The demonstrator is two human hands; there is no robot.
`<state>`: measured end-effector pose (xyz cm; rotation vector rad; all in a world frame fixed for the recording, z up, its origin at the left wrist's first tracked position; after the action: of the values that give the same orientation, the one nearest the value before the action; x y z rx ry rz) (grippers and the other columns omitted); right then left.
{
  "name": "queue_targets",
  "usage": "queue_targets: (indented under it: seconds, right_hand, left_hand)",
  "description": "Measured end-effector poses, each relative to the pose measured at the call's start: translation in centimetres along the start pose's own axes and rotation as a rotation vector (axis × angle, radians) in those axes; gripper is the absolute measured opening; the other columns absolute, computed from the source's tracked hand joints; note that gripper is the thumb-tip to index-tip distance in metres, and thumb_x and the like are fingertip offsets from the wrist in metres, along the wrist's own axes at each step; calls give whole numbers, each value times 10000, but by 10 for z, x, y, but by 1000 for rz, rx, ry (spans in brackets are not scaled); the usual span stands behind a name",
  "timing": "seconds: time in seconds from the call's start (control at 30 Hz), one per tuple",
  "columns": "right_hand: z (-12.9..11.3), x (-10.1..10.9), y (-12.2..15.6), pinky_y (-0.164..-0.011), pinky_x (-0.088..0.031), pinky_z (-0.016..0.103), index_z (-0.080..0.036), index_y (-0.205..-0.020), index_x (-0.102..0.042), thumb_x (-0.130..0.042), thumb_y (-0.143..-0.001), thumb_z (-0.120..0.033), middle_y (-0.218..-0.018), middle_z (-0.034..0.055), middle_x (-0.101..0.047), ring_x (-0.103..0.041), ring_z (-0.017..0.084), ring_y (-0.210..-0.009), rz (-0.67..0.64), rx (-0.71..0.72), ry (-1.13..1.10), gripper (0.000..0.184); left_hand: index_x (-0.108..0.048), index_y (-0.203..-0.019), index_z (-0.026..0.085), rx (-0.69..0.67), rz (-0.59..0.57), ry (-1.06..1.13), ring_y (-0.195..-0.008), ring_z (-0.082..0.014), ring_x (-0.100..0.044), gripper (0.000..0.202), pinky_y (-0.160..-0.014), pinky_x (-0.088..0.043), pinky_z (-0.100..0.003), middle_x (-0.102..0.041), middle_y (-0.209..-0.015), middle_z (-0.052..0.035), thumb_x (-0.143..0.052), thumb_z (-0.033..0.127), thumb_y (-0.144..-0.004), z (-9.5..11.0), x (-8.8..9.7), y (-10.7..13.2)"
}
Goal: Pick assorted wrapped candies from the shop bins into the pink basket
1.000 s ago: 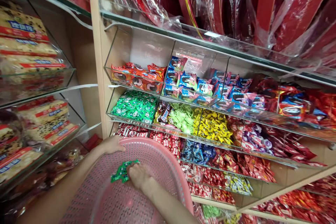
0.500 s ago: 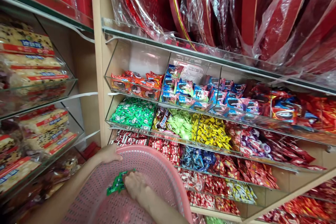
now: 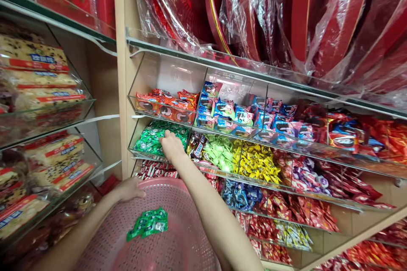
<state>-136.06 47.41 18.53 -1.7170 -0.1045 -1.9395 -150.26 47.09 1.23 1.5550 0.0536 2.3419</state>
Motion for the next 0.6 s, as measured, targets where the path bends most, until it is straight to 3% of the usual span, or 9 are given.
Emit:
queue_targets:
  seconds: [0.33, 0.6]
  right_hand:
    - [-1, -13, 0, -787, -387, 293, -184, -960, -552, -442, -817, -135, -1059, 86, -472, -459, 178, -937, -15, 11, -11, 187]
    - [15, -11, -3, -718, -358, 245, -180, -883, -530, -485, -779, -139, -916, 43, -528, -485, 146, -848, 26, -41, -191, 121]
  left_hand:
    - [-651, -775, 201, 20, -20, 41, -690, -185, -609, 331, -483, -302, -216, -672, -699, -12, -565, 451, -575, -12, -1, 3]
    - [-647, -762, 205, 5, -29, 36, -684, -178, -606, 300, -486, -316, -211, -669, -697, -6, -573, 427, -576, -11, -1, -1]
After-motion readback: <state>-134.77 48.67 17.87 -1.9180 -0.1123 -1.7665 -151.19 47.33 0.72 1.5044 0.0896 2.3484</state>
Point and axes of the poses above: each hand's wrist, its own y-axis away from the middle knuckle, its own x-axis out of the back of the hand, z = x × y, the point moved 5 cm from there along -y, towards the middle knuckle
